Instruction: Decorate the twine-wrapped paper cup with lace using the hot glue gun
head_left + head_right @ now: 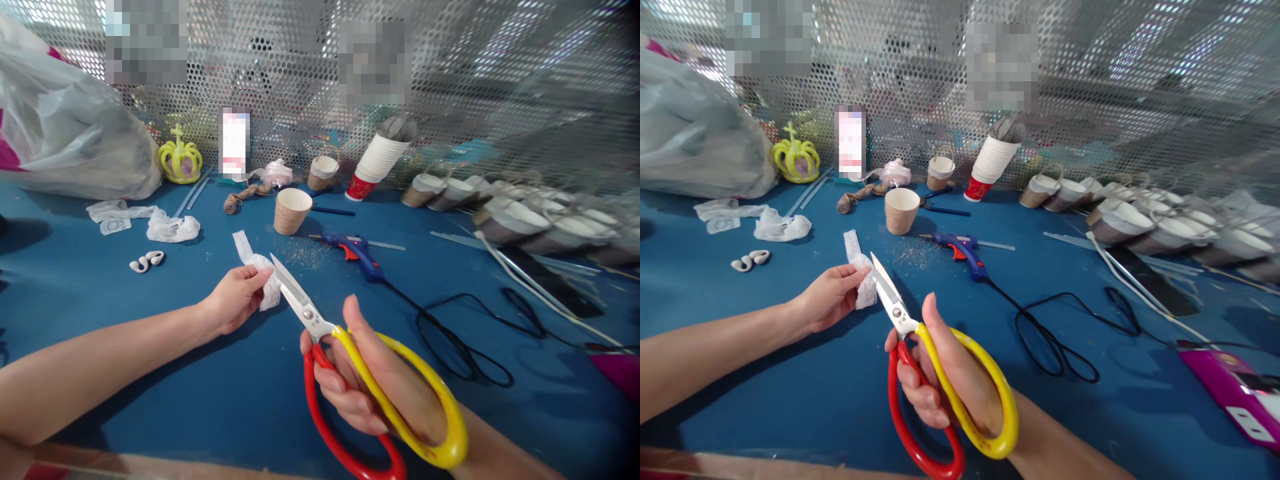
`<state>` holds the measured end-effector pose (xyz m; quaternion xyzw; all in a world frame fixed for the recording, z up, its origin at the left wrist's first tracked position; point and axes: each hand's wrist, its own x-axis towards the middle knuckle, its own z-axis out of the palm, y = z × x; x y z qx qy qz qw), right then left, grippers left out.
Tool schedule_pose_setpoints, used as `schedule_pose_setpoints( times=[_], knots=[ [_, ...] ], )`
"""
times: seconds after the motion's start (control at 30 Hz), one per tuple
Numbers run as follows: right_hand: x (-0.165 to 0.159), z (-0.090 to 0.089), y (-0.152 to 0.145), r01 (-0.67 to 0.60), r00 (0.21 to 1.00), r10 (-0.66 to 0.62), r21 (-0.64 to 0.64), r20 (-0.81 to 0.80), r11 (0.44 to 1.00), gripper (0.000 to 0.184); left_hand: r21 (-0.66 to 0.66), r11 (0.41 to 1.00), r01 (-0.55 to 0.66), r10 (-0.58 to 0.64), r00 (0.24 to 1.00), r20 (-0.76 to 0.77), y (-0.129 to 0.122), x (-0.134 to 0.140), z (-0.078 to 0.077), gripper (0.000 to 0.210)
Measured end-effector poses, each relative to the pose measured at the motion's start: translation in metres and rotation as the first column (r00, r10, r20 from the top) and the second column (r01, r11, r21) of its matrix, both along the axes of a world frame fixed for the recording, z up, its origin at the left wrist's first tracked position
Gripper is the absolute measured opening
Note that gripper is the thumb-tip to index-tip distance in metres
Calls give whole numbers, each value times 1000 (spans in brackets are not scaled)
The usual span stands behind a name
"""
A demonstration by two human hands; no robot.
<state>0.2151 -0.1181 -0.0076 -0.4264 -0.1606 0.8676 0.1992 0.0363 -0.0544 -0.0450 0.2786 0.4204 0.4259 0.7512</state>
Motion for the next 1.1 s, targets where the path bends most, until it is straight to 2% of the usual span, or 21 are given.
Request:
schedule_pose_setpoints(
  times=[0.27, 0.57, 0.87, 1.1],
  knots=[
    [-4, 2, 4, -6, 996, 4, 25, 88, 1000, 64, -7, 1000, 6, -6, 1000, 16, 0, -2, -1, 18],
    [0, 1, 3, -23, 997, 23, 0, 75, 1000, 70, -43, 999, 0, 4, 996, 85, 0, -1, 4, 17],
    [4, -1, 4, -38, 998, 38, -5, 49, 999, 76, -65, 998, 11, -6, 997, 81, -2, -2, 8, 16],
    [3, 0, 6, -43, 997, 43, 2, 58, 999, 71, -37, 998, 44, -40, 994, 106, -2, -2, 6, 22]
  ],
)
